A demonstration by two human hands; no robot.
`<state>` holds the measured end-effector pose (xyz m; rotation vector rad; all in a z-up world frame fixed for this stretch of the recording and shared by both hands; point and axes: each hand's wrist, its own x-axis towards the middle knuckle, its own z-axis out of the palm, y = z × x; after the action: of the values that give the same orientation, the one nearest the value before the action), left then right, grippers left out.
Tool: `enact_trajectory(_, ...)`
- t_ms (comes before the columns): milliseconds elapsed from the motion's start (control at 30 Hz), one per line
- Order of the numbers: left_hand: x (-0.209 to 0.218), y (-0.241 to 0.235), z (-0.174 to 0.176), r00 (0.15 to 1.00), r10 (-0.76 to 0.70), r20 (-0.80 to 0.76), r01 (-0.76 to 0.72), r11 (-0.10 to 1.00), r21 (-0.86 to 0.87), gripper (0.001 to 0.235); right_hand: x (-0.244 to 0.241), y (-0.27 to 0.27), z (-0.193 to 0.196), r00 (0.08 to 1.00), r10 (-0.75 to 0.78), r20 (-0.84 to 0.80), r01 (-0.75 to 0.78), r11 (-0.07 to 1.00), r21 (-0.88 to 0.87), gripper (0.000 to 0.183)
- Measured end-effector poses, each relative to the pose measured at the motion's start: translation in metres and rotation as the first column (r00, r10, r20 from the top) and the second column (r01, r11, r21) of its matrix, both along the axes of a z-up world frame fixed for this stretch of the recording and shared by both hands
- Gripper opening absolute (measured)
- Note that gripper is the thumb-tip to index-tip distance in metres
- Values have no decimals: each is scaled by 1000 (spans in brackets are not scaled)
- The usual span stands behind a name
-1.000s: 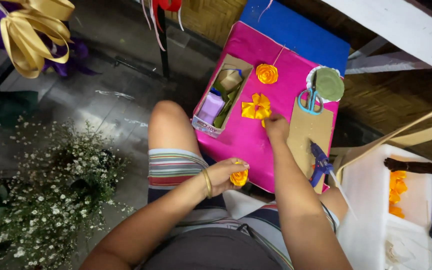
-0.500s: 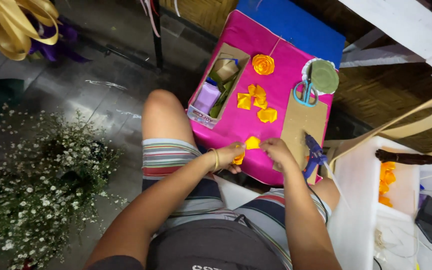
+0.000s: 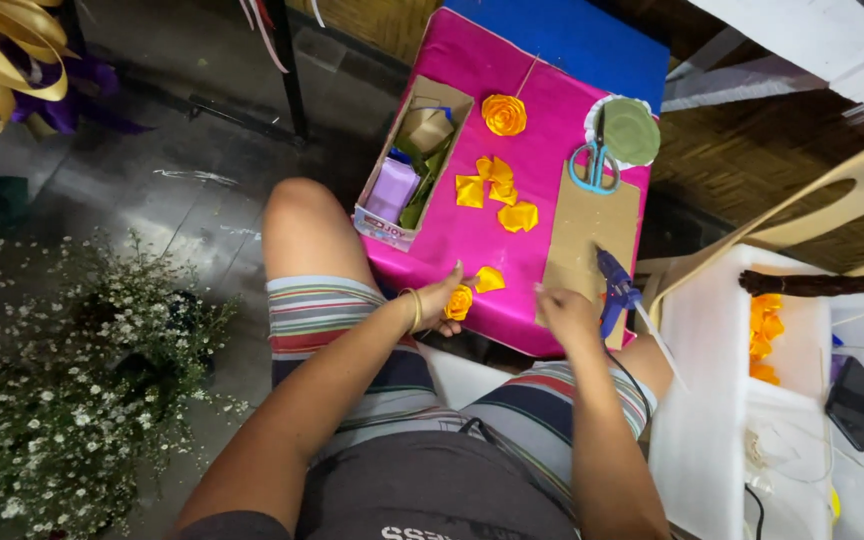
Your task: The person assembles artificial yellow flowers by applying hot glue to individual petals and attaching them to a central bud. They repeatedly pick up petals, apply glue, and press them onto the growing flower while seated at a low table.
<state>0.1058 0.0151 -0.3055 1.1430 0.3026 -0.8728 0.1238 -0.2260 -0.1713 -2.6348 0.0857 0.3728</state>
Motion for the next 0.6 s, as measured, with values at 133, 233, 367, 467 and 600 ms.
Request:
enact_trajectory(133, 1, 0, -5, 1000, -5, -3, 5, 1000, -3, 81, -29, -39, 65, 972, -136, -194, 55, 926, -374, 70)
enact_trajectory(233, 0, 0, -9, 1000, 6, 1, -6, 1000, -3, 80, -30, -60, 73, 943, -267, -199, 171, 901, -399, 80)
enact_trajectory(367, -1, 0, -6, 1000, 21, -7, -20, 1000, 15, 80, 19, -109, -16, 939, -336, -68, 324, 935, -144, 64)
enact_trajectory(467, -2, 0, -5, 999, 31, -9, -31, 999, 23, 80, 18, -90, -28, 920, -390, 38, 390, 921, -14, 66)
enact_trajectory(600, 2, -1, -19, 1000, 18, -9, -18, 1000, -11, 80, 9, -75, -32, 935, -325, 140, 301, 938, 172, 61)
